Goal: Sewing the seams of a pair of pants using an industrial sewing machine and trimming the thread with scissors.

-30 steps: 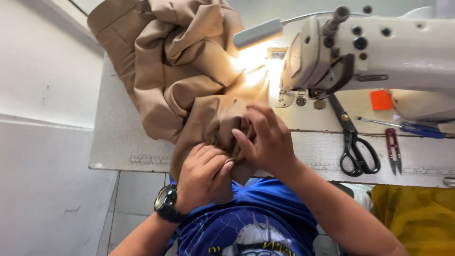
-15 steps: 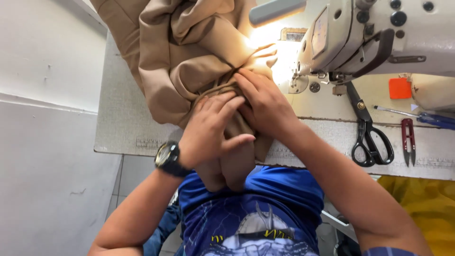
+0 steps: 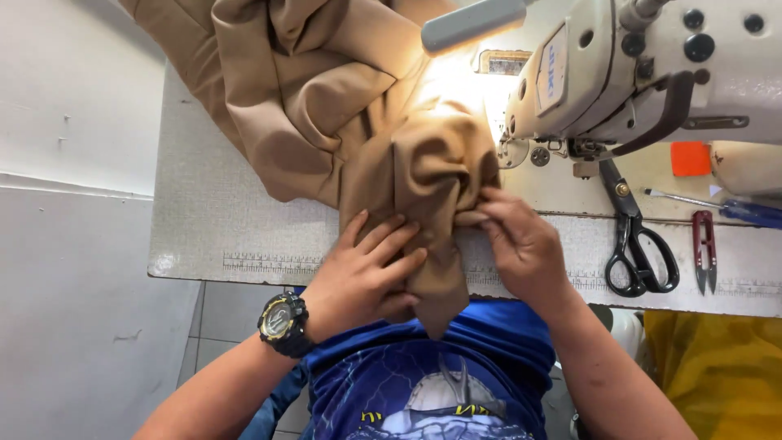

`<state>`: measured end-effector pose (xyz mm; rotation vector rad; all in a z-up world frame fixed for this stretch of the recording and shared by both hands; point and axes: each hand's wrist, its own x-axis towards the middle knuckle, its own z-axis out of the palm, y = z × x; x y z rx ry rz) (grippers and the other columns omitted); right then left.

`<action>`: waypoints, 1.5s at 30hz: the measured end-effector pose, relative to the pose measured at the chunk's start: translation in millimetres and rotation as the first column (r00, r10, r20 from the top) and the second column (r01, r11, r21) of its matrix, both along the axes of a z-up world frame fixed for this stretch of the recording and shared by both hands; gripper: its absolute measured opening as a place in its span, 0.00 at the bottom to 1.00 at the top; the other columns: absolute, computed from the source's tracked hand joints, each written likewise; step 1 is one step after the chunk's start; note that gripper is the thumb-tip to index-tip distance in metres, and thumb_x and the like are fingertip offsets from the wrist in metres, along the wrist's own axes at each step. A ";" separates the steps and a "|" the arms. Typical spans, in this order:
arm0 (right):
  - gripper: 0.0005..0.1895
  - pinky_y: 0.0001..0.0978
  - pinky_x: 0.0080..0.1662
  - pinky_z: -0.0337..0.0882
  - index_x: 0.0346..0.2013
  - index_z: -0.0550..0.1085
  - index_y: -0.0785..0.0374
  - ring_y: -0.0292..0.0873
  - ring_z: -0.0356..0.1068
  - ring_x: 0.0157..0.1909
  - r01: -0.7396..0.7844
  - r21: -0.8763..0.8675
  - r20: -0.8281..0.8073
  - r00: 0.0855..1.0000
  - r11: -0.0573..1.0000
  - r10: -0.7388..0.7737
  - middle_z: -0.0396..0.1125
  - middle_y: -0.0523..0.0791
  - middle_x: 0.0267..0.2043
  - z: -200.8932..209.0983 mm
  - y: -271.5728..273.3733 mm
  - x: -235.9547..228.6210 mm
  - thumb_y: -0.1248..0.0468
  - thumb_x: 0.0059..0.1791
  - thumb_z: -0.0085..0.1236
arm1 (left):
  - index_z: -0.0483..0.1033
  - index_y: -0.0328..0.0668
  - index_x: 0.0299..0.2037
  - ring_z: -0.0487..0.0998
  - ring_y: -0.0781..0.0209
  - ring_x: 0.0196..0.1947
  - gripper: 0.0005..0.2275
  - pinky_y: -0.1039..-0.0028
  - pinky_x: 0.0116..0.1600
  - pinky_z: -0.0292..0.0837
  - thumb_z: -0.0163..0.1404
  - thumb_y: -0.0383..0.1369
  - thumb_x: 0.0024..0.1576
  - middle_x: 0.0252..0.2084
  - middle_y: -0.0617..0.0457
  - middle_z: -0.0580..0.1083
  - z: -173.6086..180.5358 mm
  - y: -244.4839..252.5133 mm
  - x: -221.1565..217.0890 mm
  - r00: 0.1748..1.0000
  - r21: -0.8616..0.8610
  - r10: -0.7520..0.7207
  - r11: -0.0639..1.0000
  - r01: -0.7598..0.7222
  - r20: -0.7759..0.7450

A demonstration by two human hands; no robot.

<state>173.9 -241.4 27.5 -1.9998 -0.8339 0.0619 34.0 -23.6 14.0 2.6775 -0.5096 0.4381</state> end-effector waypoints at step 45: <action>0.18 0.29 0.35 0.70 0.50 0.73 0.66 0.38 0.71 0.31 0.192 0.338 -0.379 0.924 0.922 -0.053 0.72 0.50 0.34 -41.8 -40.5 0.0 0.54 0.55 0.53 | 0.77 0.54 0.43 0.77 0.55 0.40 0.10 0.68 0.43 0.73 0.60 0.36 0.52 0.36 0.60 0.72 -31.5 -17.3 44.0 0.988 -0.285 0.092 0.950 -0.124 -0.121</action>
